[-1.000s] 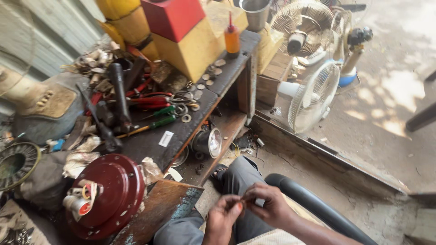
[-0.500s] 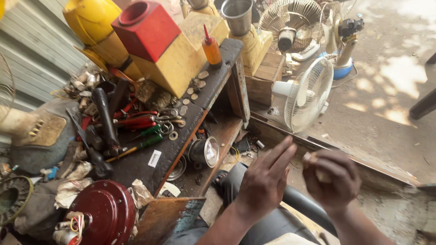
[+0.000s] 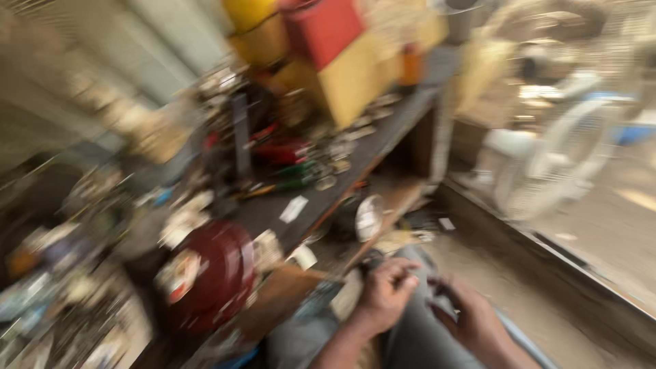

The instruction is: The person sits at a cluttered workbench and handles a small white electrical component, wrapping it with tape. They then use a screwdriver to adjust or tighten a screw on a red circular motor housing, repeatedly manipulating the component and the tool.

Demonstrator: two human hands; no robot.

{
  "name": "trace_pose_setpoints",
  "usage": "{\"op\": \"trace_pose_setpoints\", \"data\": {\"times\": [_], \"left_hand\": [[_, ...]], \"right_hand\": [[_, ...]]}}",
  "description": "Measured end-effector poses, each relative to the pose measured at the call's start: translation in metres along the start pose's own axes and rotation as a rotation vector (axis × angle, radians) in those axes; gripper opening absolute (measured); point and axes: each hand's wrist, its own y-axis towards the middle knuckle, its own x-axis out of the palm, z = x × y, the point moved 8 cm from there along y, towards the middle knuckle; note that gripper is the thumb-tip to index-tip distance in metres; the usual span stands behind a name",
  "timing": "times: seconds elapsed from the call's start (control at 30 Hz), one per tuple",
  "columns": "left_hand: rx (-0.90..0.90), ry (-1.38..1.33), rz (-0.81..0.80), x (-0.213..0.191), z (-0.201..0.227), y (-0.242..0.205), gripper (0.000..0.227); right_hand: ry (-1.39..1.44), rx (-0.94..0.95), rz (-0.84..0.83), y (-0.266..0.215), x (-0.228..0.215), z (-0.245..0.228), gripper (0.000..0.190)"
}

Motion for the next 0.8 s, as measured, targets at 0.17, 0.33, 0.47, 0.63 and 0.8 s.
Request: {"op": "trace_pose_setpoints", "data": {"times": [0.17,0.33,0.47,0.63,0.8], "left_hand": [[-0.102,-0.063,0.065,-0.035,-0.018,-0.059,0.023],[-0.053,-0.186,0.305,-0.092,-0.031,-0.111,0.022],[-0.059,-0.506,0.366,-0.094,-0.115,-0.149,0.019],[-0.118,-0.802,0.424,-0.052,-0.239,-0.160,0.016],[-0.190,-0.702,0.419,-0.029,-0.275,-0.157,0.016]], "right_hand": [[-0.058,-0.100,-0.380,-0.016,0.071,-0.001,0.046],[-0.061,-0.374,-0.307,0.017,0.079,-0.048,0.037],[-0.121,-0.545,-0.207,0.058,0.065,-0.118,0.039],[-0.357,-0.696,-0.210,0.116,0.068,-0.203,0.050],[-0.584,-0.698,-0.261,0.160,0.100,-0.229,0.076]]}}
